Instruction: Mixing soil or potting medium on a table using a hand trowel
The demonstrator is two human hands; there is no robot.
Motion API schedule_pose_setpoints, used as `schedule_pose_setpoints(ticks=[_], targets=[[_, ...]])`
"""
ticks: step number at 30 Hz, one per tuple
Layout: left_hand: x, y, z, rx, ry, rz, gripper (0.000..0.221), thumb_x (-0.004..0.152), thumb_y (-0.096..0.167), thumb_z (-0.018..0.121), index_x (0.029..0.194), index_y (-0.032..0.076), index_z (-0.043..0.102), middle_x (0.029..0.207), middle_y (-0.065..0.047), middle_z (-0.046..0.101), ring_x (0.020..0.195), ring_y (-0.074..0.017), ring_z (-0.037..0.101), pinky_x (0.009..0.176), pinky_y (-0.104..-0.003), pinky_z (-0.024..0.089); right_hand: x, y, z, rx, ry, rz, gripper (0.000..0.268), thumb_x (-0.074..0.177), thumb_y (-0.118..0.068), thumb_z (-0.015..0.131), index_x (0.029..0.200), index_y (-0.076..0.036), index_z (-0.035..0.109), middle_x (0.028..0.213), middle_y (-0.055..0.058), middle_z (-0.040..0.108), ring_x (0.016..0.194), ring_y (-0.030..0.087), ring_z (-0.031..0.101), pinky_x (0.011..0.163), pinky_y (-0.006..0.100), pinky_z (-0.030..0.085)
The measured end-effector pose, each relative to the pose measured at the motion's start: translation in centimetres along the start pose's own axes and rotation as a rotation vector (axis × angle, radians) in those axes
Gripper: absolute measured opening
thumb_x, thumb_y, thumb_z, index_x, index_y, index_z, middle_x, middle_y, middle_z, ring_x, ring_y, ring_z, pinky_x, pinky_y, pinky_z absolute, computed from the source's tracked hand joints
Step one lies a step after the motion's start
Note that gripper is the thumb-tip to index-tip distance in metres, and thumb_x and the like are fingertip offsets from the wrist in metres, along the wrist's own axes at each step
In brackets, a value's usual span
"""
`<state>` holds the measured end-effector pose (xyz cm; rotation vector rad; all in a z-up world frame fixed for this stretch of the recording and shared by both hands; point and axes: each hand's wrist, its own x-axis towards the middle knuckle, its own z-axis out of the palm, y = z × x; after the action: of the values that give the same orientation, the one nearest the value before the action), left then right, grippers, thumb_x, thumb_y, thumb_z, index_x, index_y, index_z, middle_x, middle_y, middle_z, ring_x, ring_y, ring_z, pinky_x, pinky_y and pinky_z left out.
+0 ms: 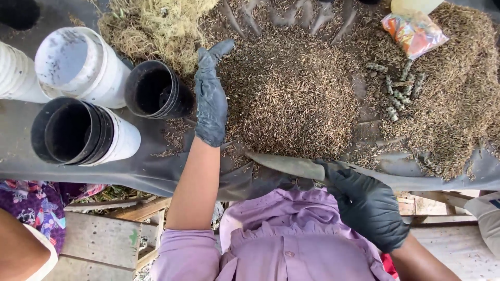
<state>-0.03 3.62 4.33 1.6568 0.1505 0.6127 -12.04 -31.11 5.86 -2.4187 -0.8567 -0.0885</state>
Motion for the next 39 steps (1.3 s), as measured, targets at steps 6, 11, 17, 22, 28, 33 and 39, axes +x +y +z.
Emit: schedule_pose_setpoints(ticks=[6,11,17,22,28,33,39], targets=[[0.9,-11.2,-1.1,1.928,0.059,0.35,0.057,0.124,0.032,0.01,0.165,0.0,-0.012,0.172,-0.014,-0.018,0.161,-0.0243,-0.011,0.135,-0.041,0.005,4.2,-1.2,-0.2,-0.016,0.079,-0.029,0.035,0.088,0.01,0.055,0.112,-0.006,0.075,0.087,0.009,0.074,0.068,0.02,0.07,0.062,0.035,0.061],[0.0,2.0,0.0,-0.022,0.029,-0.147,0.099,0.085,0.084,0.013,0.134,0.012,0.062,0.144,-0.011,0.062,0.143,-0.0302,0.049,0.123,-0.055,0.022,5.9,-1.3,1.1,-0.131,0.143,-0.07,0.037,0.106,-0.013,0.053,0.138,0.003,0.063,0.074,0.01,0.059,0.057,0.023,0.05,0.047,0.039,0.04],[0.3,-0.6,0.8,0.016,-0.063,-0.013,0.066,0.101,0.064,0.032,0.132,0.015,0.064,0.134,-0.014,0.063,0.133,-0.0323,0.057,0.116,-0.053,0.038,6.4,0.6,-0.4,-0.353,0.223,0.158,0.043,0.107,-0.032,0.057,0.14,-0.006,0.067,0.106,0.02,0.075,0.095,0.044,0.07,0.068,0.06,0.055],[-1.8,-0.4,2.3,0.46,-0.285,-0.046,0.063,0.096,0.074,0.046,0.149,0.04,0.039,0.15,-0.006,0.042,0.141,-0.0438,0.037,0.111,-0.063,0.038,7.0,2.9,-1.8,-0.424,0.307,0.124,0.042,0.111,-0.031,0.057,0.142,-0.005,0.069,0.11,0.021,0.075,0.101,0.042,0.07,0.071,0.055,0.056],[-2.2,2.2,2.7,0.451,-0.378,0.06,0.068,0.108,0.054,0.05,0.165,0.029,0.024,0.168,-0.021,0.024,0.152,-0.0547,0.012,0.121,-0.07,0.01,7.5,5.7,-2.6,-0.539,0.334,0.145,0.036,0.107,-0.028,0.066,0.139,-0.012,0.073,0.092,0.02,0.073,0.082,0.043,0.071,0.062,0.054,0.054],[-1.9,1.0,2.0,0.071,-0.158,0.054,0.051,0.111,0.025,0.048,0.157,0.005,0.038,0.161,-0.028,0.033,0.152,-0.0457,0.024,0.127,-0.06,0.016,12.4,9.8,-1.3,-0.401,0.276,0.234,0.036,0.113,-0.02,0.058,0.144,-0.007,0.07,0.089,0.018,0.07,0.078,0.038,0.072,0.063,0.049,0.055],[-1.9,2.1,2.1,0.147,0.0,-0.043,0.044,0.109,-0.005,0.032,0.15,-0.023,0.028,0.158,-0.038,0.029,0.154,-0.0394,0.014,0.132,-0.033,0.007,16.5,10.8,1.0,-0.428,0.124,0.356,0.044,0.11,-0.027,0.045,0.143,-0.007,0.064,0.089,0.022,0.072,0.08,0.044,0.075,0.065,0.056,0.058]])
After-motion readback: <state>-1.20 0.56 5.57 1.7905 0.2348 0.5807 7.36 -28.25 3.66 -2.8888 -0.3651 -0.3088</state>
